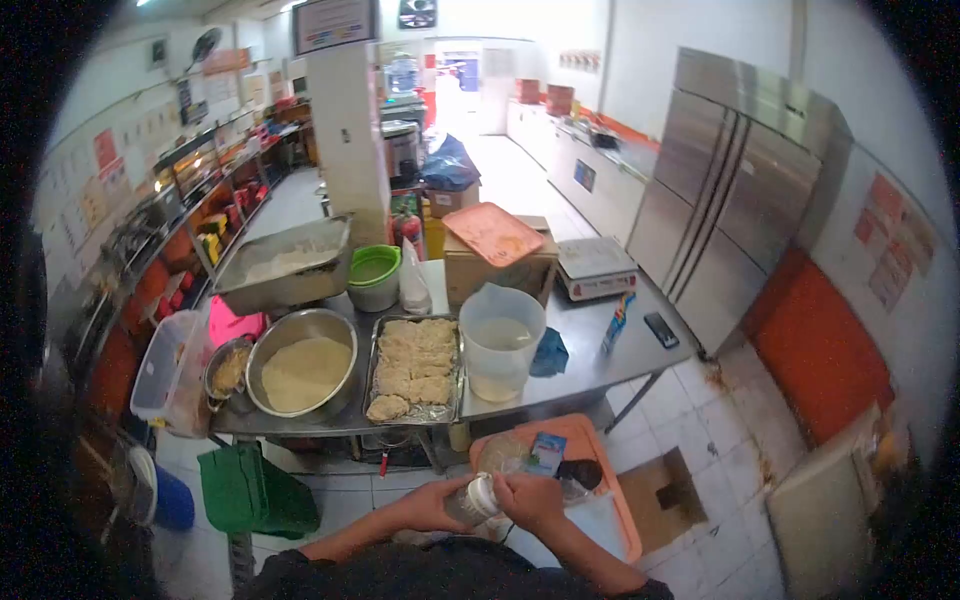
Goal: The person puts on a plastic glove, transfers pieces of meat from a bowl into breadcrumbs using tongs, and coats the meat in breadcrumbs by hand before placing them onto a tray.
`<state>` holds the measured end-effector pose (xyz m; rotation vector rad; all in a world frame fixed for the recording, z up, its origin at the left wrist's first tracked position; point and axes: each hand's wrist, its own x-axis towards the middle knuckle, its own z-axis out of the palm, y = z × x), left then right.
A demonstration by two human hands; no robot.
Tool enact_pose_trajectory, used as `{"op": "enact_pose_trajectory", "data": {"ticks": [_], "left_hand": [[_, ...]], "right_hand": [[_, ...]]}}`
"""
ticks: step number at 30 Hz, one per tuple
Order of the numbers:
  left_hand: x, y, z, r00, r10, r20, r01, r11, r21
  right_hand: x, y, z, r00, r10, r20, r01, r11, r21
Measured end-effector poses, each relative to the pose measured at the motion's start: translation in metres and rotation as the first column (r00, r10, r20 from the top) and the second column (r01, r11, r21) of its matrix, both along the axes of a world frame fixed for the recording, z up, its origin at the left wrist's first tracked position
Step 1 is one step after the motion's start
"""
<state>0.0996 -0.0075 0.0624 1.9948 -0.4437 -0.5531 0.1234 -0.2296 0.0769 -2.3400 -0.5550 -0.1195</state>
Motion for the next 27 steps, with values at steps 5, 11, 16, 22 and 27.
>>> {"op": "enact_pose_trajectory", "data": {"ticks": [5,11,16,22,27], "left_hand": [[0.013,0.06,0.007,0.9,-0.297,-0.319,0.181,0.92,-0.348],[-0.001,0.114,-0.005,0.975,-0.132,-0.18,0.057,0.926,-0.372],[-0.009,0.168,0.043,0.949,0.248,0.197,-0.264,0.963,0.055],[0.012,0.258,0.021,0.979,-0.107,-0.173,0.001,0.853,-0.522],[0.019,0.307,0.009,0.922,-0.328,-0.205,0.129,0.76,-0.637]], "right_hand": [[0.008,0.039,0.015,0.926,0.326,0.19,-0.346,0.935,0.077],[0.051,0.104,0.015,0.661,0.634,0.402,-0.674,0.737,-0.054],[0.045,0.192,0.078,0.951,0.26,-0.17,-0.308,0.863,-0.401],[0.069,0.259,0.07,0.763,0.635,0.124,-0.614,0.771,-0.172],[0.077,0.315,0.091,0.413,0.825,0.386,-0.826,0.518,-0.222]]}}
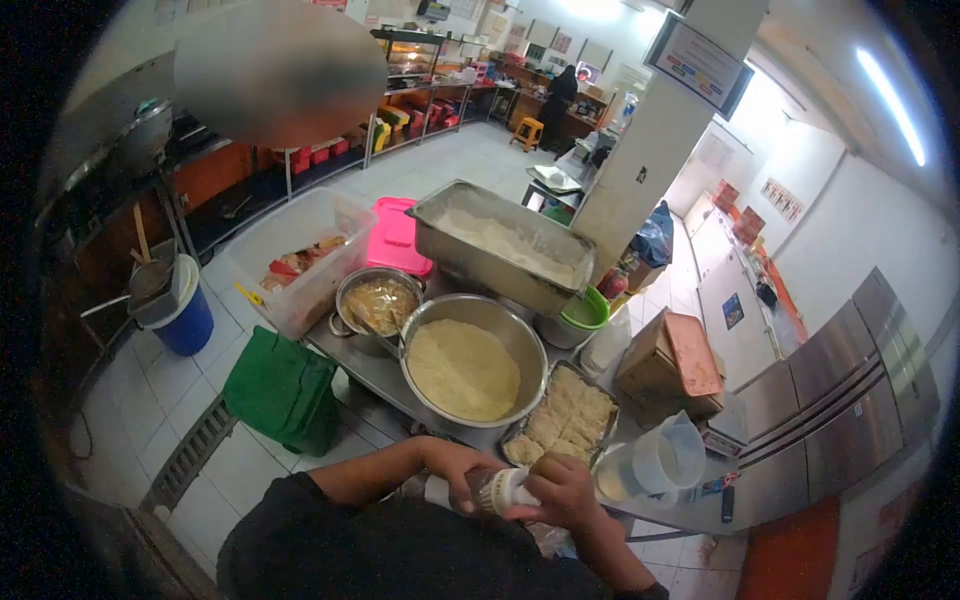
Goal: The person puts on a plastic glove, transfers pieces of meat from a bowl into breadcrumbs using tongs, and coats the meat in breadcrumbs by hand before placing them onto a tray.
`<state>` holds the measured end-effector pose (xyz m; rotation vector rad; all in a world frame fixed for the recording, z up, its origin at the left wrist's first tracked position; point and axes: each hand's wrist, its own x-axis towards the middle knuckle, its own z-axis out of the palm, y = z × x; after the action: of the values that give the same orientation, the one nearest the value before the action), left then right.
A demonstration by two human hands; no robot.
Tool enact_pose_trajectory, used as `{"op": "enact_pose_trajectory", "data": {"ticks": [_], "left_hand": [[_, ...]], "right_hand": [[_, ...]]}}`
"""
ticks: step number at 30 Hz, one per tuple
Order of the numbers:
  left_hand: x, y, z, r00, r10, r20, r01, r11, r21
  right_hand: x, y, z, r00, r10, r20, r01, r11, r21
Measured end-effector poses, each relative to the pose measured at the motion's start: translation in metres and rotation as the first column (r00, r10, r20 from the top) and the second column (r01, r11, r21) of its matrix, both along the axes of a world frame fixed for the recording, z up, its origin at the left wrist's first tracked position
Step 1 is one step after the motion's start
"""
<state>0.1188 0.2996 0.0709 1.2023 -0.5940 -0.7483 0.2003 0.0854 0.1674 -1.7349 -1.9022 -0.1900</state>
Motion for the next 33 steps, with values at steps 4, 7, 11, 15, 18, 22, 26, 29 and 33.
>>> {"op": "enact_pose_trajectory", "data": {"ticks": [4,7,11,15,18,22,26,29,33], "left_hand": [[-0.003,0.028,-0.02,0.993,0.106,-0.057,-0.11,0.991,-0.077],[-0.009,0.042,-0.024,0.975,0.212,-0.062,-0.22,0.957,-0.188],[-0.001,0.049,-0.023,0.908,0.401,-0.117,-0.417,0.884,-0.209],[0.005,0.044,-0.006,0.92,0.389,0.037,-0.385,0.918,-0.092],[0.006,0.045,-0.01,0.906,0.41,0.11,-0.404,0.912,-0.074],[-0.003,0.048,0.01,0.715,0.616,0.33,-0.642,0.765,-0.037],[-0.026,0.061,-0.028,0.423,0.812,0.401,-0.877,0.478,-0.043],[-0.05,0.058,-0.07,0.464,0.881,0.094,-0.885,0.465,0.016],[-0.073,0.03,0.009,0.491,0.821,0.292,-0.864,0.418,0.28]], "right_hand": [[0.033,0.017,-0.038,0.809,-0.072,-0.584,0.109,0.994,0.028],[0.029,0.037,-0.044,0.02,-0.128,-0.992,0.274,0.955,-0.117],[0.027,0.035,-0.098,0.103,0.084,-0.991,0.271,0.956,0.109],[0.008,0.053,-0.081,0.416,0.22,-0.882,0.022,0.968,0.252],[0.028,0.049,-0.049,0.715,0.088,-0.693,-0.102,0.995,0.021],[0.031,0.049,0.013,0.814,0.176,-0.554,-0.051,0.971,0.233],[0.02,0.043,0.105,0.979,0.18,-0.091,-0.126,0.899,0.419],[0.003,0.04,0.166,0.957,0.109,0.27,-0.236,0.832,0.502],[-0.026,0.043,0.205,0.868,-0.064,0.493,-0.32,0.687,0.653]]}}
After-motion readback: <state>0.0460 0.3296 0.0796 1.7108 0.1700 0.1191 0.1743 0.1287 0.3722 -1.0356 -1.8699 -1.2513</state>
